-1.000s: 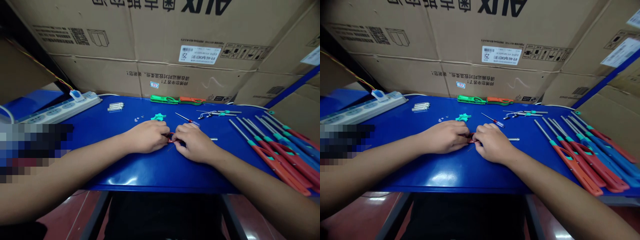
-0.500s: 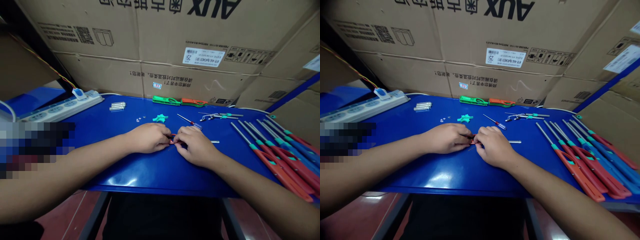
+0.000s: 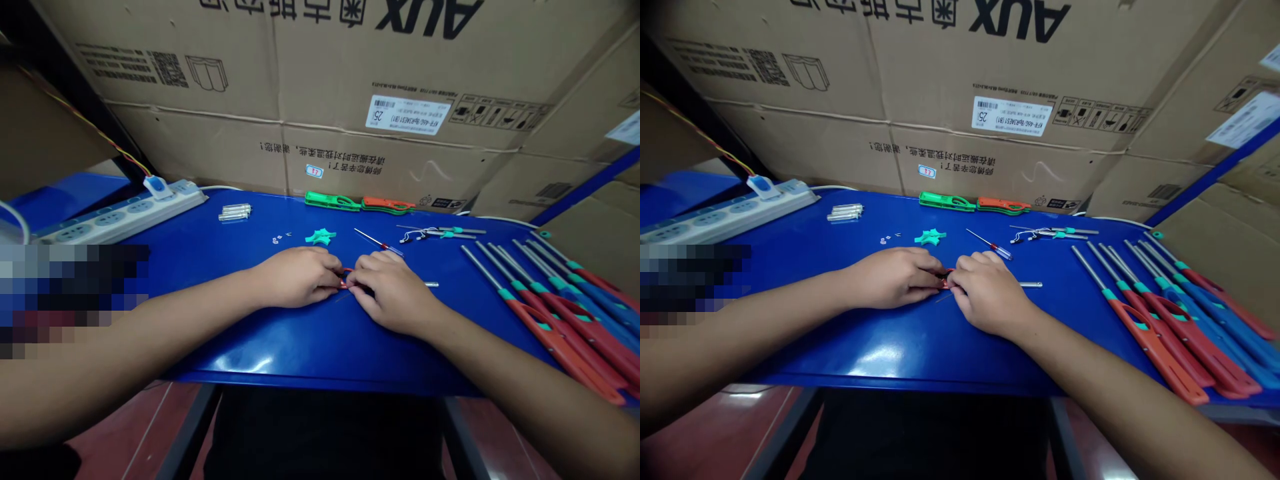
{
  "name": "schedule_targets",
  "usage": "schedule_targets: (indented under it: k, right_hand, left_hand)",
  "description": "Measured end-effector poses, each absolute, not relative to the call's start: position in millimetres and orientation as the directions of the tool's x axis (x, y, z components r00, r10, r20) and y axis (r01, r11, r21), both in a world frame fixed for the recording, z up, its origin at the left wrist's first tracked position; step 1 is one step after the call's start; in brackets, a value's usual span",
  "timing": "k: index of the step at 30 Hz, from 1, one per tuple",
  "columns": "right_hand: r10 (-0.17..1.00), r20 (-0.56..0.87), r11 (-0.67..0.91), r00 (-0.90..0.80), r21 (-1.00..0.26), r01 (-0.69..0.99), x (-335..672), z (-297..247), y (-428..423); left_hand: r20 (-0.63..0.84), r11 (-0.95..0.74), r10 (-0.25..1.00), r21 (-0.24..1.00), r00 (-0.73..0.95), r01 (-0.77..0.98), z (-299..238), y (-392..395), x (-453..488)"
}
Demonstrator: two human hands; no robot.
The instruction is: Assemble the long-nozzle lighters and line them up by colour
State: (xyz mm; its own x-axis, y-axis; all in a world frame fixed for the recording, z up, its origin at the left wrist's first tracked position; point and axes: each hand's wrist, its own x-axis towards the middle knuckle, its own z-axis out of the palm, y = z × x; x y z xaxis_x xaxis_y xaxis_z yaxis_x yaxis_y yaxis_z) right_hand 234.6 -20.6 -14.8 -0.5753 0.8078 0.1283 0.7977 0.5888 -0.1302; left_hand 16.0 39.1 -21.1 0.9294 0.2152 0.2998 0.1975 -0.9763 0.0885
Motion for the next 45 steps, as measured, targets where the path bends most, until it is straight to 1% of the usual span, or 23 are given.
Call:
schedule_targets:
  k: [3, 8, 11, 15, 19, 22, 24, 26, 29, 31, 33, 34, 35, 36, 37, 38, 40, 45]
  right_hand:
    - [0.806, 0.118, 0.591, -0.58, -0.114, 0.798, 234.5, -14.6, -20.9]
    - [0.81, 0.179, 0.586, -0.558, -0.219, 0.78, 238.6, -17.7, -21.1]
    - [0.8, 0.213, 0.599, -0.56, -0.245, 0.763, 242.7, -21.9, -22.2]
    - [0.769, 0.224, 0.638, -0.599, -0.199, 0.744, 245.0, -24.3, -23.9]
    - [0.741, 0.216, 0.665, -0.635, -0.111, 0.738, 242.7, -21.4, -25.1]
    - [0.718, 0.213, 0.683, -0.663, -0.031, 0.73, 239.2, -19.1, -26.1]
    - [0.716, 0.207, 0.682, -0.667, 0.001, 0.732, 236.5, -18.6, -27.1]
    - [0.724, 0.197, 0.673, -0.661, 0.006, 0.739, 234.0, -18.8, -28.3]
    - [0.731, 0.192, 0.67, -0.655, -0.025, 0.742, 234.6, -18.6, -27.9]
    - [0.718, 0.202, 0.691, -0.666, -0.099, 0.716, 241.4, -16.4, -24.2]
    - [0.719, 0.267, 0.694, -0.642, -0.232, 0.681, 254.8, -12.2, -17.2]
    - [0.733, 0.32, 0.68, -0.601, -0.303, 0.668, 263.5, -9.7, -13.0]
    - [0.761, 0.396, 0.644, -0.515, -0.361, 0.675, 272.8, -7.1, -8.5]
    - [0.784, 0.456, 0.602, -0.421, -0.392, 0.696, 282.0, -4.9, -4.3]
    - [0.801, 0.488, 0.56, -0.346, -0.407, 0.722, 290.5, -3.0, -0.4]
    - [0.813, 0.502, 0.525, -0.295, -0.413, 0.744, 297.7, -1.7, 2.9]
    - [0.826, 0.499, 0.489, -0.263, -0.401, 0.775, 307.0, -0.6, 7.5]
    - [0.867, 0.397, 0.427, -0.302, -0.279, 0.86, 307.2, 2.5, 16.7]
  left_hand:
    - [0.303, -0.97, 0.233, 0.137, 0.924, 0.2, -21.9, 40.2, 16.2]
    - [0.296, -0.951, 0.27, 0.228, 0.916, 0.207, -23.4, 42.3, 16.4]
    - [0.286, -0.927, 0.314, 0.298, 0.905, 0.227, -24.1, 40.2, 16.6]
    - [0.277, -0.885, 0.375, 0.39, 0.884, 0.253, -24.2, 35.7, 16.8]
    - [0.26, -0.853, 0.416, 0.442, 0.871, 0.276, -24.4, 34.0, 17.4]
    - [0.25, -0.846, 0.422, 0.453, 0.871, 0.28, -24.7, 35.2, 18.0]
    - [0.244, -0.848, 0.415, 0.453, 0.876, 0.276, -24.2, 36.1, 18.0]
    - [0.239, -0.854, 0.406, 0.444, 0.882, 0.272, -23.2, 36.4, 17.5]
    - [0.238, -0.872, 0.383, 0.411, 0.893, 0.264, -21.3, 35.4, 16.5]
    - [0.233, -0.882, 0.371, 0.39, 0.899, 0.263, -20.3, 35.3, 15.8]
    - [0.229, -0.881, 0.371, 0.394, 0.9, 0.263, -20.0, 36.8, 14.9]
    - [0.228, -0.876, 0.375, 0.404, 0.898, 0.263, -20.1, 38.3, 14.3]
    - [0.23, -0.871, 0.38, 0.416, 0.896, 0.263, -20.3, 40.1, 13.5]
    - [0.231, -0.865, 0.386, 0.428, 0.893, 0.263, -20.6, 42.2, 12.7]
    - [0.232, -0.859, 0.392, 0.439, 0.89, 0.264, -21.0, 44.3, 11.8]
    - [0.228, -0.853, 0.399, 0.447, 0.888, 0.268, -21.4, 46.1, 11.0]
    - [0.219, -0.848, 0.406, 0.452, 0.887, 0.277, -22.1, 48.6, 9.8]
    - [0.232, -0.878, 0.388, 0.387, 0.892, 0.281, -21.4, 46.5, 10.3]
